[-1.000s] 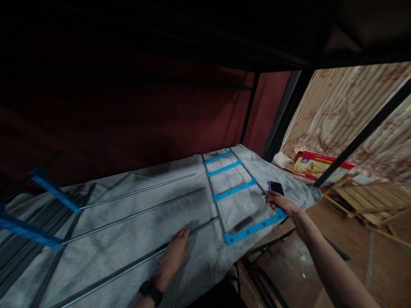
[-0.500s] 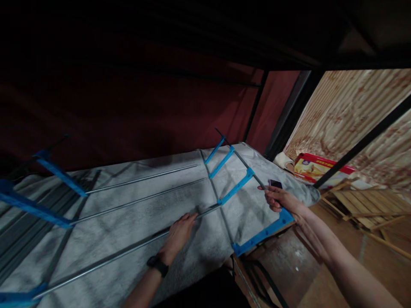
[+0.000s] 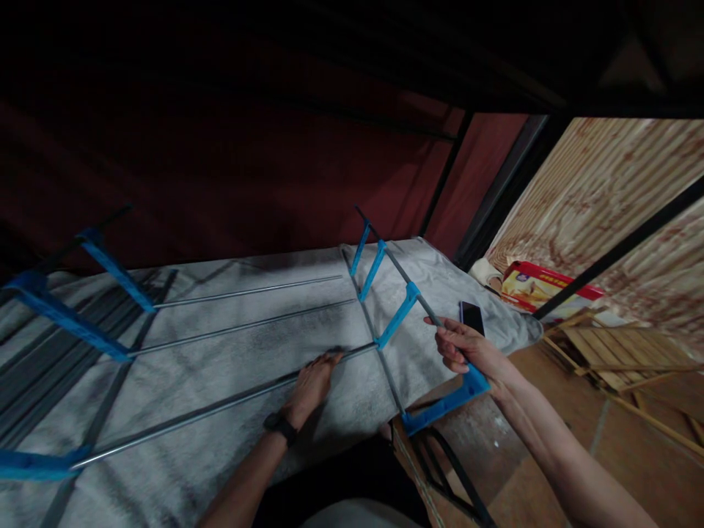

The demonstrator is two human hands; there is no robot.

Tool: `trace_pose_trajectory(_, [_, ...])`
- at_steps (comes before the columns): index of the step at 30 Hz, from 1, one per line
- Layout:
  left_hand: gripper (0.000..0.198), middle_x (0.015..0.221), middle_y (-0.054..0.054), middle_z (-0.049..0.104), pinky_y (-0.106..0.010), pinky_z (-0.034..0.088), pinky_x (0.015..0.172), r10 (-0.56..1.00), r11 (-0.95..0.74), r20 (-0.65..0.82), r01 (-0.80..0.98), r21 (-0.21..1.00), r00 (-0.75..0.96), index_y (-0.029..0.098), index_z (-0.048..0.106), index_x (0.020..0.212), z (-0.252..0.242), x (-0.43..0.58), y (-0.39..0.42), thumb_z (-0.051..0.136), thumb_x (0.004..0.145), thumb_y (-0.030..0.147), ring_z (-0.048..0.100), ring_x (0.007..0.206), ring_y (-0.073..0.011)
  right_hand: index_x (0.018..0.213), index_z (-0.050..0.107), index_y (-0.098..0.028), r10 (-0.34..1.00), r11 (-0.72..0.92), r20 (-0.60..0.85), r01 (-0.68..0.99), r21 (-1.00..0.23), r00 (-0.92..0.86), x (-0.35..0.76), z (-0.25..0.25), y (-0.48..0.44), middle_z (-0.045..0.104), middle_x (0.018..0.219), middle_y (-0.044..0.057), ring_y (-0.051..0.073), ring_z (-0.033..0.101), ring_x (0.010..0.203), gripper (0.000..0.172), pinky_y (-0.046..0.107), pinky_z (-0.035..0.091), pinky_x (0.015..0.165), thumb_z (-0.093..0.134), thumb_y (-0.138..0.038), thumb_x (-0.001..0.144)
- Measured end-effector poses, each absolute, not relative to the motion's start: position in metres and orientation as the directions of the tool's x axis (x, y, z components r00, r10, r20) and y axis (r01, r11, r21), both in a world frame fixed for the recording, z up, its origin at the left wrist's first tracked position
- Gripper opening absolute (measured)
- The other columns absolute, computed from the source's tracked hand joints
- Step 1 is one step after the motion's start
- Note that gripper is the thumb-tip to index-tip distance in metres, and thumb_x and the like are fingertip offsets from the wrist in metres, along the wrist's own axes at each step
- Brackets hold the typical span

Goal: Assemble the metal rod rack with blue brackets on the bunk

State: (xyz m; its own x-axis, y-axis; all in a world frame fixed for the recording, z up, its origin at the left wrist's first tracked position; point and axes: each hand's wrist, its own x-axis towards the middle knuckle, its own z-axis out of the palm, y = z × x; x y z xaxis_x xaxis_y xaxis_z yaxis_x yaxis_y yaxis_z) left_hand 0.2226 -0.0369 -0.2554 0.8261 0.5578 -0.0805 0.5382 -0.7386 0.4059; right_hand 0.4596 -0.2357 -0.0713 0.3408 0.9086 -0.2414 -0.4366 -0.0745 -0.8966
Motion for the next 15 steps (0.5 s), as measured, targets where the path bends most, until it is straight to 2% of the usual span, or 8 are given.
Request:
trace_pose_trajectory(4, [0.062, 0.133, -0.009, 0.060, -0.036, 0.045, 0.101, 0.555, -0.772, -0.058, 0.540, 0.336, 0.830, 0.023, 0.046, 0.141, -0.252, 0.221, -0.040, 0.027, 0.087, 0.000, 0.059, 0.118, -0.0208, 0.110, 0.061, -0.016, 0.905, -0.049, -0.246, -0.491, -0.870, 0.346, 0.447, -0.071, -0.235, 0.043, 0.054, -0.008, 0.003, 0.025, 0.041, 0.035, 0.014, 0.016, 0.033, 0.073, -0.021, 0.078])
trace_pose_trajectory(9, [0.064, 0.134, -0.009, 0.059, -0.035, 0.045, 0.102, 0.535, -0.803, -0.044, 0.524, 0.284, 0.843, 0.022, 0.043, 0.143, -0.253, 0.218, -0.042, 0.027, 0.086, -0.001, 0.058, 0.120, -0.0204, 0.113, 0.061, -0.016, 0.934, -0.051, -0.233, -0.543, -0.838, 0.271, 0.435, -0.074, -0.230, 0.041, 0.056, -0.008, 0.003, 0.025, 0.042, 0.035, 0.014, 0.019, 0.033, 0.071, -0.021, 0.080])
trace_pose_trajectory(11, [0.059, 0.133, -0.011, 0.059, -0.036, 0.045, 0.102, 0.530, -0.802, -0.044, 0.517, 0.299, 0.847, 0.020, 0.046, 0.141, -0.255, 0.220, -0.041, 0.028, 0.088, 0.002, 0.057, 0.120, -0.0215, 0.114, 0.062, -0.018, 0.942, -0.052, -0.224, -0.550, -0.834, 0.251, 0.433, -0.078, -0.228, 0.039, 0.056, -0.008, 0.004, 0.025, 0.043, 0.036, 0.014, 0.019, 0.033, 0.071, -0.022, 0.080])
trace_pose_trajectory(15, [0.046, 0.134, -0.013, 0.059, -0.037, 0.044, 0.103, 0.512, -0.780, -0.035, 0.482, 0.400, 0.858, 0.017, 0.049, 0.138, -0.256, 0.229, -0.037, 0.031, 0.096, 0.020, 0.055, 0.123, -0.0240, 0.117, 0.061, -0.021, 0.932, -0.086, -0.253, -0.519, -0.851, 0.260, 0.429, -0.081, -0.228, 0.043, 0.059, -0.005, 0.005, 0.030, 0.044, 0.039, 0.016, 0.027, 0.034, 0.069, -0.029, 0.080])
